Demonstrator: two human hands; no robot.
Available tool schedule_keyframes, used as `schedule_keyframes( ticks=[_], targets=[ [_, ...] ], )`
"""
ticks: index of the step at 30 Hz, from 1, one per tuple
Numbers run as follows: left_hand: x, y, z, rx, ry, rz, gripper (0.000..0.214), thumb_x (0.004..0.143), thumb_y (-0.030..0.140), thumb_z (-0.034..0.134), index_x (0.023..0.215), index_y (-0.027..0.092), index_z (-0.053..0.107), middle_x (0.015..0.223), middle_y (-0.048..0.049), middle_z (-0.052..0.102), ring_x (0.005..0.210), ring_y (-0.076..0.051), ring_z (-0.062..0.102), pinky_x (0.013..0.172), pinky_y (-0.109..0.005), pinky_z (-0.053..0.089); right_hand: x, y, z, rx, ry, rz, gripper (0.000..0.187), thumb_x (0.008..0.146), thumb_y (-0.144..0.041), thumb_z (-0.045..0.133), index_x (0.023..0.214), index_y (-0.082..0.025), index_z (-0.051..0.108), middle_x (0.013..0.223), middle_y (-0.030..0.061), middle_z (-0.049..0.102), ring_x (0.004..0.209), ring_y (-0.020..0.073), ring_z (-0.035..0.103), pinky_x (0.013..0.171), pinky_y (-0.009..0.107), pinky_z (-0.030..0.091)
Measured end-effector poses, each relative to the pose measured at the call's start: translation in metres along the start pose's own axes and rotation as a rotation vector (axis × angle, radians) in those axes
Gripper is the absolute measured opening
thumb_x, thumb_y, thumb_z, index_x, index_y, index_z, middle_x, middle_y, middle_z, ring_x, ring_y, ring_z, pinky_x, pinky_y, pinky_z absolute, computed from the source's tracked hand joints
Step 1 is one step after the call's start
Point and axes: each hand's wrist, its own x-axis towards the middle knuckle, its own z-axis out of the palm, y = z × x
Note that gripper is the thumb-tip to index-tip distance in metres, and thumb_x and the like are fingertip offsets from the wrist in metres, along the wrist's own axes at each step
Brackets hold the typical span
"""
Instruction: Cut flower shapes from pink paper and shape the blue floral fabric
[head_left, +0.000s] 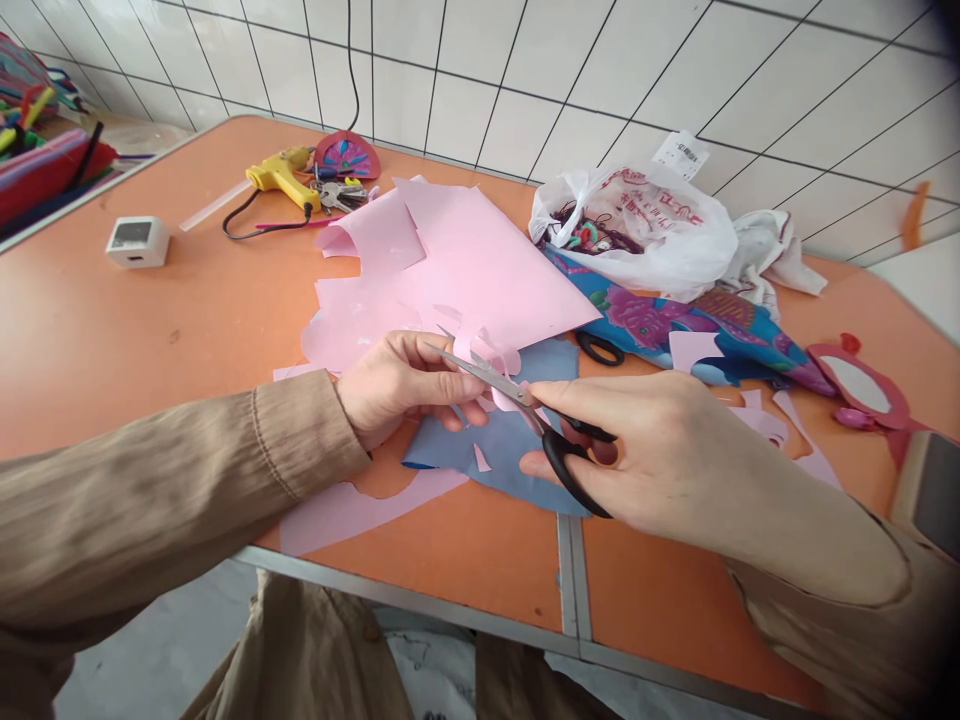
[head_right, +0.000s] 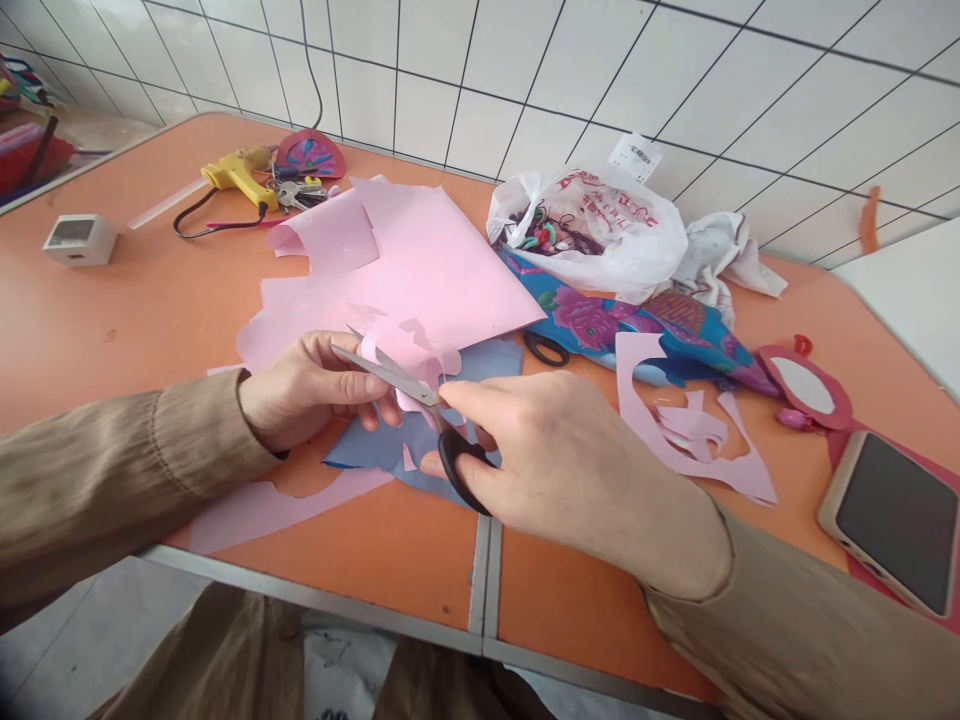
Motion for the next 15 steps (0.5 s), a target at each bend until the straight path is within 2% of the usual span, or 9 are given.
schedule_keyframes(
  ticks=[9,15],
  targets=[
    [0.0005,0.0028,-0.0025,-0.029,0.009,0.006,0.02,0.061,0.022,0.09,0.067,0.011,0.073,0.062,-0.0065,0.073,0.058,-0.018,0.071,0.048,-0.022,0.055,0.0012,-0.0019,-0.0028,-0.007,0.009,0.005,0.011,0.081,-0.018,0.062,0.072,-0.021,0.057,0.054,-0.0056,0.044,0.049,0.0117,0.036,0.05,0.026,0.027],
    [0.0012,0.002,-0.0035,-0.003,-0.013,-0.005,0.017,0.064,0.019,0.088,0.068,0.01,0.075,0.064,-0.0072,0.074,0.059,-0.016,0.071,0.05,-0.02,0.055,-0.0003,-0.0015,-0.0023,0.002,0.014,-0.004,0.007,0.079,-0.016,0.062,0.074,-0.021,0.06,0.054,-0.0057,0.045,0.049,0.0118,0.038,0.05,0.026,0.026]
  ],
)
